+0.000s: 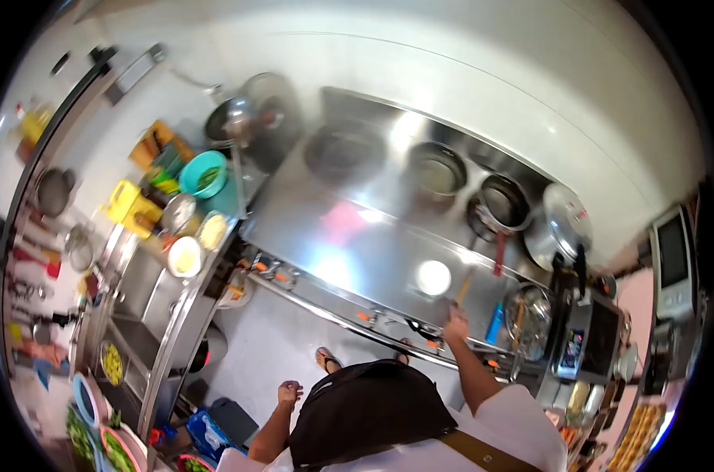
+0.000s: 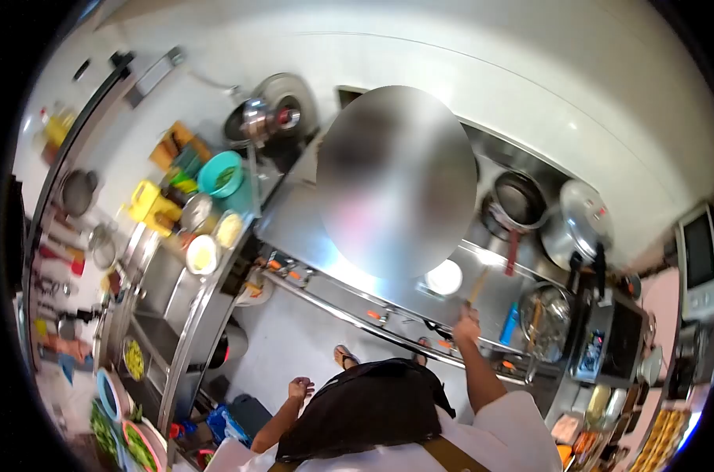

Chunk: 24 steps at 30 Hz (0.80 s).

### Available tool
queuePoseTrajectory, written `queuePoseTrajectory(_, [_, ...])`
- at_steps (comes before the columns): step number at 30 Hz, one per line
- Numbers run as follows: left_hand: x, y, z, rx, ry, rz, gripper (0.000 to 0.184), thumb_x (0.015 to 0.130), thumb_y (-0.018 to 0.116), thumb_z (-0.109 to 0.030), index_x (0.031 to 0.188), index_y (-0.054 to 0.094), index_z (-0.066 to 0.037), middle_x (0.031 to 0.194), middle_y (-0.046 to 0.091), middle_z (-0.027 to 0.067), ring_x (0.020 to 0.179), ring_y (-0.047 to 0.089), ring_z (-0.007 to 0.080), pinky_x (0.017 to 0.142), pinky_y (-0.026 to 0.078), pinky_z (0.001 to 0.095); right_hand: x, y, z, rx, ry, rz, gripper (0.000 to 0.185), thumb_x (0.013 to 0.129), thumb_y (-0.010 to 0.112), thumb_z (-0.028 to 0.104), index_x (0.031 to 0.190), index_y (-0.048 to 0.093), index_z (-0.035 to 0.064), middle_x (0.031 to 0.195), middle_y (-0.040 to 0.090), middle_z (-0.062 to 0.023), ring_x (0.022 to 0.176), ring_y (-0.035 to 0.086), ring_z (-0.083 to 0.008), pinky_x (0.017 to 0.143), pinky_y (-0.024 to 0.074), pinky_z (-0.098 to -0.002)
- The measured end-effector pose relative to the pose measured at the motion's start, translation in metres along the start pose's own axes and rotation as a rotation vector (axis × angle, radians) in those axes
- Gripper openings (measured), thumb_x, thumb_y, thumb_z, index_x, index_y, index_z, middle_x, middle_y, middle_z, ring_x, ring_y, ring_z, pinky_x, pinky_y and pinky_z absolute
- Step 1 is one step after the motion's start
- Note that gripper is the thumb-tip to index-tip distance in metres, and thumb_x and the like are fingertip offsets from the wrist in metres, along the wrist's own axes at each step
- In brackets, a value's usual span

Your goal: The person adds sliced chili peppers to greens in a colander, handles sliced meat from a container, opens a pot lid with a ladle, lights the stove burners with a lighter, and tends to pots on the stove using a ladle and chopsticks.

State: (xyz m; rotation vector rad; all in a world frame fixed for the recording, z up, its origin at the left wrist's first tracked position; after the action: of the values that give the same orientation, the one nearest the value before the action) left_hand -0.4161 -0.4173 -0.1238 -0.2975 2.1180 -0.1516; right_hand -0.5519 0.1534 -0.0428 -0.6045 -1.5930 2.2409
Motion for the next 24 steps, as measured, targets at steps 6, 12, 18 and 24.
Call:
queuePoseTrajectory(6, [0.069,-0.078,-0.028,0.163,0.109,-0.129,0.01,0.085,0.055,-0.005,0.08,0.062,-0.001,0.073,0.07,0.009,0.061,0.064,0.0173,0.056,0.053,0.0307,-0.059,0.017,0.035,0.098,0.173,0.006,0.054,0.079,0.059,0.007,0.132,0.051,0.0079,0.127,0.055,-0.0221,0.108,0.059,-0.044,0.093,0.0478,-0.0506])
queuePoseTrajectory(12, [0.123,-0.073,-0.111,0.22,0.328,-0.052,0.012,0.084,0.056,-0.006,0.081,0.068,-0.003,0.076,0.072,0.0076,0.065,0.066,0.0163,0.063,0.054,0.0296,-0.098,0.041,0.053,0.149,0.164,-0.005,0.037,0.082,0.057,0.01,0.118,0.064,0.0071,0.108,0.067,-0.0219,0.1,0.064,-0.0407,0.092,0.0477,-0.048])
queuePoseTrajectory(18, [0.145,-0.044,-0.249,0.171,0.523,-0.051,0.024,0.094,0.052,-0.02,0.094,0.066,0.0,0.084,0.073,0.0107,0.075,0.07,0.0224,0.071,0.056,0.0343,-0.048,0.101,0.106,0.494,0.106,0.242,0.024,0.084,0.058,0.018,0.099,0.071,0.0043,0.085,0.072,-0.0148,0.077,0.07,-0.0293,0.076,0.0544,-0.0384])
queuePoseTrajectory(24, [0.188,-0.049,-0.393,0.471,0.684,-0.267,0.036,0.097,0.046,-0.035,0.098,0.065,-0.004,0.088,0.071,0.0188,0.087,0.067,0.0402,0.079,0.051,0.0482,-0.012,0.074,0.193,0.807,0.121,0.284,0.02,0.094,0.053,0.015,0.087,0.065,0.0005,0.067,0.063,-0.0075,0.058,0.06,-0.0133,0.052,0.0508,-0.0287])
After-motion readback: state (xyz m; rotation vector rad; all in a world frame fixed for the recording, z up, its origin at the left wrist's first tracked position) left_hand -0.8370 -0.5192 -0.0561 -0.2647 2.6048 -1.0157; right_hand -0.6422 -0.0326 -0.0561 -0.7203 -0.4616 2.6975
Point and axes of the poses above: each hand's wrist, its own x-axis towards the middle knuckle, its own y-axis out of the palm, z = x × y, the point moved 3 cm from there along x, towards the middle knuckle
